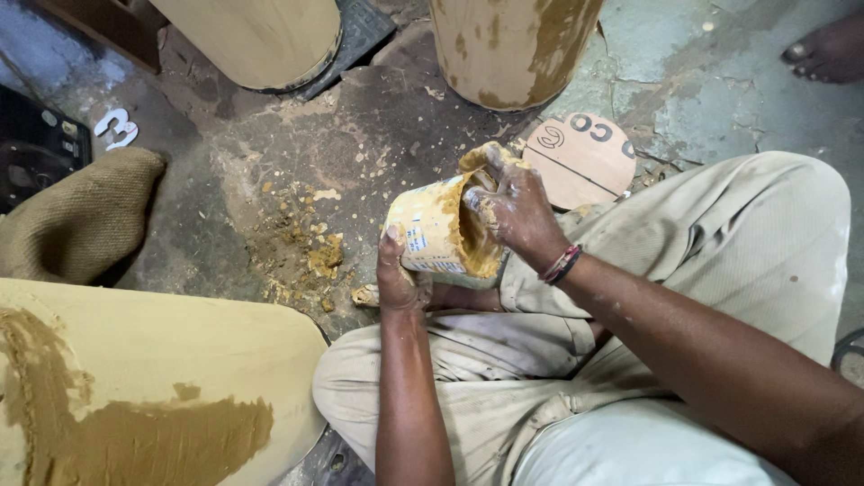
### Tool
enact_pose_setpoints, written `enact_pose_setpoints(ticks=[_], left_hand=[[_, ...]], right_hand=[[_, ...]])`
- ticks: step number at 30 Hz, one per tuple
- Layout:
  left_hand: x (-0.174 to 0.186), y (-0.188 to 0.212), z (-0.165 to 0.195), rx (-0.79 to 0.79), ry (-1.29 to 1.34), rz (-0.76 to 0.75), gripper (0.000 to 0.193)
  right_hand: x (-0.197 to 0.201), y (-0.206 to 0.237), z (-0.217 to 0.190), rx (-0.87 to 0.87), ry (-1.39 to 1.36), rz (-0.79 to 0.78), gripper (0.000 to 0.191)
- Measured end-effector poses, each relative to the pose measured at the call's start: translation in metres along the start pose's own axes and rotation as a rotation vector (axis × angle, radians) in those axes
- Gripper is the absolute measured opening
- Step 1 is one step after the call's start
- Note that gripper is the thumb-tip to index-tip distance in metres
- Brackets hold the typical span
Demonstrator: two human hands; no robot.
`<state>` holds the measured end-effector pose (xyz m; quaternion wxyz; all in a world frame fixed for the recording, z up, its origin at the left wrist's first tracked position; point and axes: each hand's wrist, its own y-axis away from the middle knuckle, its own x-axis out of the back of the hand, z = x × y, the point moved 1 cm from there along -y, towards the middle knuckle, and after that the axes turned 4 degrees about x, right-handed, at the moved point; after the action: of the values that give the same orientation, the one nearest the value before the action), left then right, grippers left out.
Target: The person sits on the floor holding a container of yellow paste. They scoop the paste by hand and smear it onto the surface of a large cylindrical mold, repeatedly grabbing more paste and spreading it over the cylinder's sides.
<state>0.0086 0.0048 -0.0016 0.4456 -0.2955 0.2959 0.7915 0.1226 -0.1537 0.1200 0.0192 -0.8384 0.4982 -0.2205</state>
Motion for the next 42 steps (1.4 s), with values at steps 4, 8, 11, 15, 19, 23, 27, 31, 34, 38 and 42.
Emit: enact_pose_setpoints(ticks=[4, 8, 11, 15, 19, 23, 27, 31, 34, 38, 42], left_hand=[[0.001, 0.0, -0.001, 0.039, 0.024, 0.001, 0.07], [-0.006, 0.001, -0.001, 0.014, 0.094, -0.014, 0.07], [-0.006, -0.003, 0.017, -0.046, 0.109, 0.133, 0.061], [0.0, -0.001, 0.008, -0.028, 0.132, 0.154, 0.056], [-0.002, -0.001, 0.019, -0.054, 0.201, 0.15, 0.05], [0.003, 0.0, 0.024, -0.078, 0.194, 0.174, 0.053], [0.01, 0.0, 0.028, -0.111, 0.277, 0.149, 0.054], [0.018, -0.001, 0.031, -0.135, 0.276, 0.104, 0.055], [0.023, 0.006, 0.037, -0.13, 0.282, 0.148, 0.058], [0.028, 0.007, 0.053, -0.17, 0.217, 0.165, 0.062], [0.043, 0.014, 0.072, -0.137, 0.236, 0.213, 0.066]], right_hand=[[0.001, -0.005, -0.003, 0.016, 0.113, 0.031, 0.043], [0.014, -0.009, -0.006, -0.159, 0.174, -0.116, 0.045], [0.034, -0.009, -0.022, 0.138, -0.134, -0.128, 0.044], [0.047, 0.008, -0.02, -0.052, -0.43, -0.109, 0.035], [0.047, 0.012, -0.028, -0.083, -0.625, -0.07, 0.026], [0.045, 0.014, -0.019, -0.13, -0.784, -0.034, 0.031], [0.043, 0.018, -0.012, -0.141, -0.869, -0.101, 0.015], [0.038, 0.016, -0.008, -0.248, -0.893, -0.06, 0.015], [0.033, 0.017, -0.011, -0.344, -0.984, -0.04, 0.023], [0.032, 0.001, -0.018, -0.349, -1.13, -0.154, 0.036], [0.057, -0.041, -0.041, -0.177, -0.741, -0.287, 0.037]])
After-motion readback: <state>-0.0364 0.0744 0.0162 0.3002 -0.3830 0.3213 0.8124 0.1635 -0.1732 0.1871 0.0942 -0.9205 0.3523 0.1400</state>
